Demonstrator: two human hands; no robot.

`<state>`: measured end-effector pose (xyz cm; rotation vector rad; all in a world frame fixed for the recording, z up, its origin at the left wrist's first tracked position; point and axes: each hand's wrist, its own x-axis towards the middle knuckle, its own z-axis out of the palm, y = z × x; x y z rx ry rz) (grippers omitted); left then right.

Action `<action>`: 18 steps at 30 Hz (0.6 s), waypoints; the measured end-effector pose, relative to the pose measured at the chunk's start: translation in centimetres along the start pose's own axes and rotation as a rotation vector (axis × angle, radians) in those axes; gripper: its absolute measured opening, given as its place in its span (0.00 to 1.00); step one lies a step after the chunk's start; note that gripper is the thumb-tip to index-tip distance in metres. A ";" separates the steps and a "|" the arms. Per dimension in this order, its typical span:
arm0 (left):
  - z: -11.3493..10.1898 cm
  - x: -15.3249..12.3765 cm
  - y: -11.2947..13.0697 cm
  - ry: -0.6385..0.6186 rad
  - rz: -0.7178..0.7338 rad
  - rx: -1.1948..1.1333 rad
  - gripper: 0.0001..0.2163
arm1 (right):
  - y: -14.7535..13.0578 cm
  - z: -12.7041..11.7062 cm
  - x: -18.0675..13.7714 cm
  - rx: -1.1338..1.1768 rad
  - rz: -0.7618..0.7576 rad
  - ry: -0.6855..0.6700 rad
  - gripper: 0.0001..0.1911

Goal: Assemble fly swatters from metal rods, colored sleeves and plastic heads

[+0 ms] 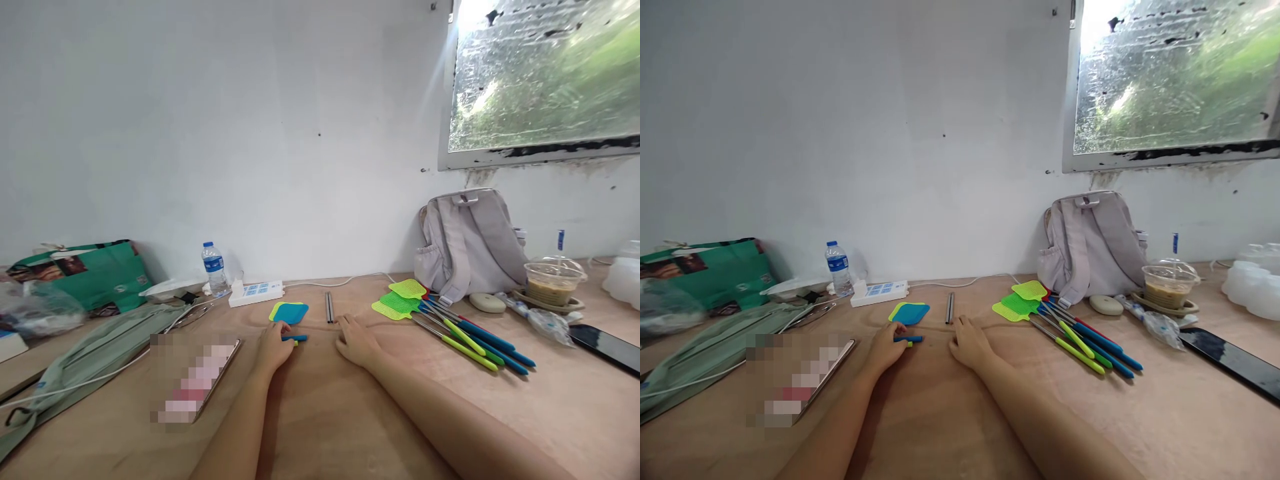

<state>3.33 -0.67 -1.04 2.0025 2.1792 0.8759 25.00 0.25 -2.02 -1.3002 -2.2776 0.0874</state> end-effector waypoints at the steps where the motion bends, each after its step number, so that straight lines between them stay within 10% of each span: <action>1: -0.1 0.0 0.0 0.045 -0.013 0.005 0.08 | -0.2 0.3 0.7 -0.024 0.018 -0.005 0.19; 10: -0.7 0.7 -0.7 0.140 -0.169 0.186 0.14 | 0.3 1.6 2.6 -0.081 0.090 -0.026 0.17; 18: -0.3 1.9 -1.5 0.080 -0.003 0.206 0.15 | 0.3 1.2 2.2 -0.113 0.070 -0.020 0.16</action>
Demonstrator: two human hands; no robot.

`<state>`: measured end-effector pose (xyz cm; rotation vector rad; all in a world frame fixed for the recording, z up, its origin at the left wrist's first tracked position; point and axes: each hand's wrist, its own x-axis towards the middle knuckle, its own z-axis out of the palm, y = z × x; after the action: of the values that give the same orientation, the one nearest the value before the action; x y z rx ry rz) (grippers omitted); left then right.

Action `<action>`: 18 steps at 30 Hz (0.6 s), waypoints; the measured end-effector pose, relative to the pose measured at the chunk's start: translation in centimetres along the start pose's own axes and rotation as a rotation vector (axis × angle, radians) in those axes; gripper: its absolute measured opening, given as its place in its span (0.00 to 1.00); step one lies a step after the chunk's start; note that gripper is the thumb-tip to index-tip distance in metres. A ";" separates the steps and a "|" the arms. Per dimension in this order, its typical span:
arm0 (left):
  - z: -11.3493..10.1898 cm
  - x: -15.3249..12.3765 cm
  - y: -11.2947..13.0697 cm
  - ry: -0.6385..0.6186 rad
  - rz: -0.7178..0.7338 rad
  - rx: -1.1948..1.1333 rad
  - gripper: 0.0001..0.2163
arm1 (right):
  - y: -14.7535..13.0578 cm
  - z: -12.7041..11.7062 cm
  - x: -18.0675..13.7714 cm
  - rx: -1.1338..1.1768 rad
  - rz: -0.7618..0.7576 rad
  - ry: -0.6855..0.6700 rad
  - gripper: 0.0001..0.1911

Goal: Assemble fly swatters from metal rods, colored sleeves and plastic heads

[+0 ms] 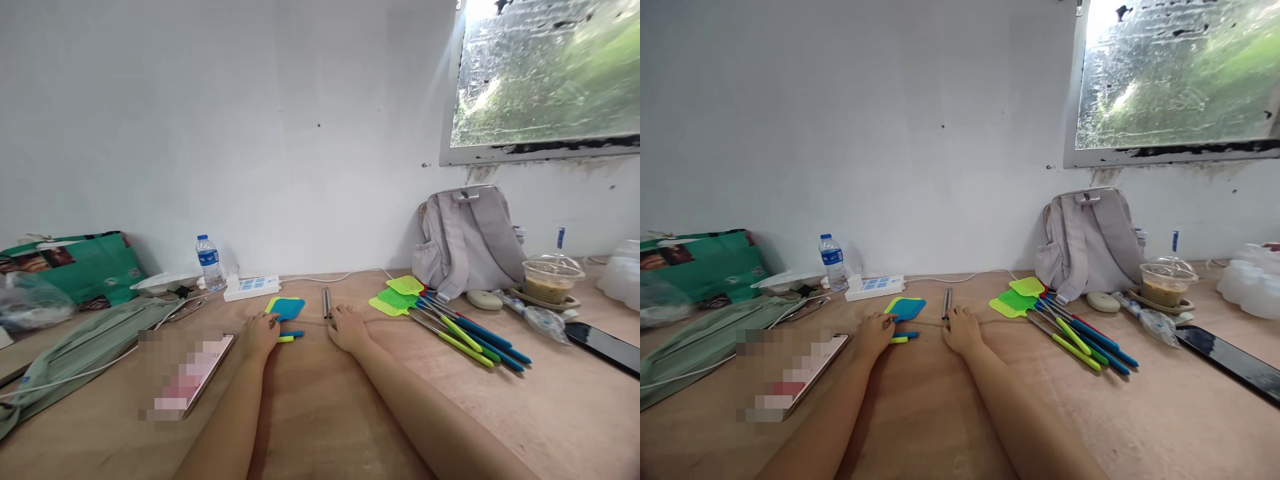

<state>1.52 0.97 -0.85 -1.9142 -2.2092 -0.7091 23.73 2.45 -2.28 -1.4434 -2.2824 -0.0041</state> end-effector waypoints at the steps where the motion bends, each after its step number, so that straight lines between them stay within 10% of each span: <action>1: 0.2 0.0 -0.1 -0.001 0.024 0.002 0.15 | 0.0 0.0 -0.1 -0.005 -0.011 -0.003 0.16; 18: 1.2 0.1 -0.2 -0.046 0.165 0.028 0.15 | -0.2 -0.2 -0.2 -0.050 0.030 -0.027 0.15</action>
<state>1.55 1.60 -1.91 -2.0888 -2.0434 -0.6111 23.69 2.12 -2.17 -1.5120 -2.2968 -0.0330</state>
